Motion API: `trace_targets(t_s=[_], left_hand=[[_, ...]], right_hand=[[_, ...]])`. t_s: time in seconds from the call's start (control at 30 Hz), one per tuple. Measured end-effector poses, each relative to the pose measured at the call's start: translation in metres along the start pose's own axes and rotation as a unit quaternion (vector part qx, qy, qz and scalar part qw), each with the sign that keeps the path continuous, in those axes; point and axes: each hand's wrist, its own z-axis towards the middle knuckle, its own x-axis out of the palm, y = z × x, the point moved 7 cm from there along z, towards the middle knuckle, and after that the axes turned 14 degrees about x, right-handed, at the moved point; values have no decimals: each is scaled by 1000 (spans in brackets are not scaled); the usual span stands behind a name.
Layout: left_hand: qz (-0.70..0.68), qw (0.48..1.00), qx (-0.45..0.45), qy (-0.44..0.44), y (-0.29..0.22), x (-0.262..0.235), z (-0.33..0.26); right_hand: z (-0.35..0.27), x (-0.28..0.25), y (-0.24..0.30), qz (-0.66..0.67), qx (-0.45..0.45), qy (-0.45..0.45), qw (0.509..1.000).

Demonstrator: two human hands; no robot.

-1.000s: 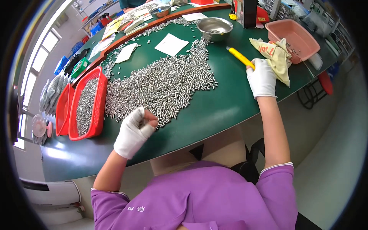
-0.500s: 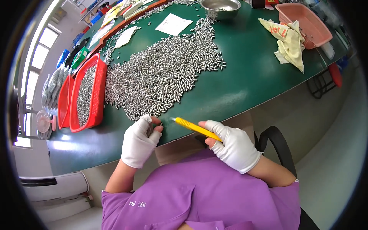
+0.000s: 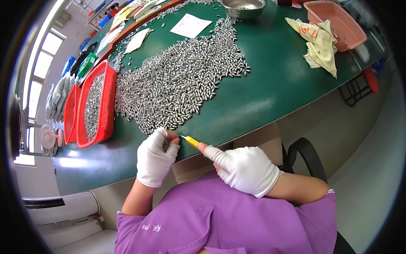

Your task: Sorting small metal components on a workbench and cleaning the surface.

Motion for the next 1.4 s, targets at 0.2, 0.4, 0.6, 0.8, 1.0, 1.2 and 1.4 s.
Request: trace_targets(t_s=[0.2, 0.4, 0.6, 0.8, 1.0, 1.2, 1.4], left_hand=[[3, 1000, 17, -5, -2, -2, 1], [19, 998, 56, -8, -4, -1, 5], [-2, 999, 52, 2, 0, -2, 6], [-15, 999, 22, 20, -1, -1, 6], [-73, 996, 10, 45, 6, -1, 10], [-357, 931, -70, -25, 33, -33, 47], [-666, 743, -63, 11, 34, -21, 76]], right_hand=[[2, 1, 2, 10, -3, 20, 1000], [11, -8, 3, 29, 10, 63, 998], [29, -20, 0, 56, 16, 117, 991], [25, -19, 5, -7, 32, 115, 993], [8, -37, -16, 132, 24, -82, 988], [45, -116, -84, -198, 172, -293, 919], [75, -125, -143, -288, 239, -261, 890]])
